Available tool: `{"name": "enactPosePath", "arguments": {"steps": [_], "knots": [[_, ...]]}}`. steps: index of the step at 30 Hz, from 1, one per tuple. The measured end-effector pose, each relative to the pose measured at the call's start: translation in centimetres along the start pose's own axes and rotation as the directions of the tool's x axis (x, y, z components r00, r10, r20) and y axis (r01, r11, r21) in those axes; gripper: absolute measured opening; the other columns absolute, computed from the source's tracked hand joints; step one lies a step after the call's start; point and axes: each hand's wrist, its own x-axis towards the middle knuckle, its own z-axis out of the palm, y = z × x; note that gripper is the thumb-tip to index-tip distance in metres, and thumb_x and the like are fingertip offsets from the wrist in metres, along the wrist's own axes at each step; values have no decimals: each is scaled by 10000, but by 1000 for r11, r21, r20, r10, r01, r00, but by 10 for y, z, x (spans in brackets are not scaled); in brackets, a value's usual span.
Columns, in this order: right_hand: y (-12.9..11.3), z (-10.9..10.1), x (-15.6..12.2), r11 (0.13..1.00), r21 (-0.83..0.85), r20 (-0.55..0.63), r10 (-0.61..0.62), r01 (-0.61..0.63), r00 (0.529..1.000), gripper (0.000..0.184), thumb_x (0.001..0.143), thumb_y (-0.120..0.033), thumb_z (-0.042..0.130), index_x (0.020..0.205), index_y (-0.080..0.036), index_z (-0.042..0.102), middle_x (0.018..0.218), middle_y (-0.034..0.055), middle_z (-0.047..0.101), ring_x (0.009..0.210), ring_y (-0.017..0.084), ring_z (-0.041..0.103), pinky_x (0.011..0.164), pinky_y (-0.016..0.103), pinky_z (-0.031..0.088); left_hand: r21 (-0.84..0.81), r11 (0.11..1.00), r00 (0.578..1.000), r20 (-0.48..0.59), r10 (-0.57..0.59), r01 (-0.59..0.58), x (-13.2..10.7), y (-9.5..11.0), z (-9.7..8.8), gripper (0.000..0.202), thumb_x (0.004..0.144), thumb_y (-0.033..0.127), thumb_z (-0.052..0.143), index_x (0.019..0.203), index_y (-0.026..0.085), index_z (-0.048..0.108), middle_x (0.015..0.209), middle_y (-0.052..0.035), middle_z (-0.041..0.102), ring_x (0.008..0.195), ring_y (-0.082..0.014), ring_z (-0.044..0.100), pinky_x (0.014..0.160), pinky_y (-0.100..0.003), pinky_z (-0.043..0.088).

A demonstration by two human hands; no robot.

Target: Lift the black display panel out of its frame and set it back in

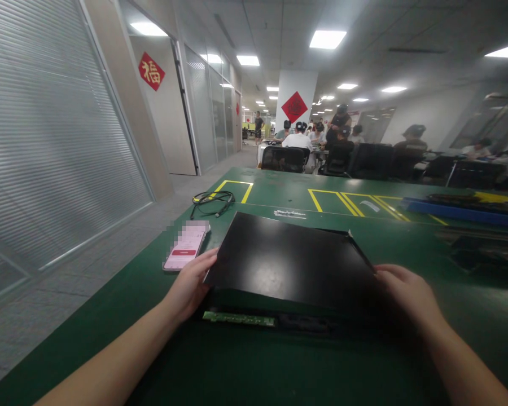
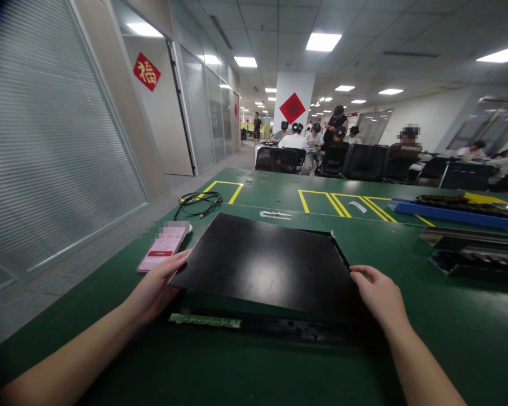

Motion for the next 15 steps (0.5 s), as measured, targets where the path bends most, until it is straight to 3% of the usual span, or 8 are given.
{"name": "enactPosePath", "arguments": {"steps": [6, 15], "knots": [[2, 3, 2, 1000, -1, -4, 0, 0, 1000, 390, 668, -489, 577, 871, -265, 823, 881, 93, 815, 852, 328, 722, 785, 435, 504, -6, 999, 999, 20, -39, 39, 1, 1, 0, 403, 915, 36, 638, 1276, 123, 794, 1039, -105, 868, 830, -199, 807, 629, -226, 610], [4, 0, 4, 994, -101, 33, -49, 52, 998, 379, 720, -490, 562, 868, -273, 836, 909, 100, 820, 859, 322, 726, 744, 412, 505, 25, 998, 998, -21, -55, 56, -3, 3, 6, 500, 883, 43, 637, 1357, 139, 760, 1056, -104, 875, 955, -245, 824, 602, -238, 586]]}}
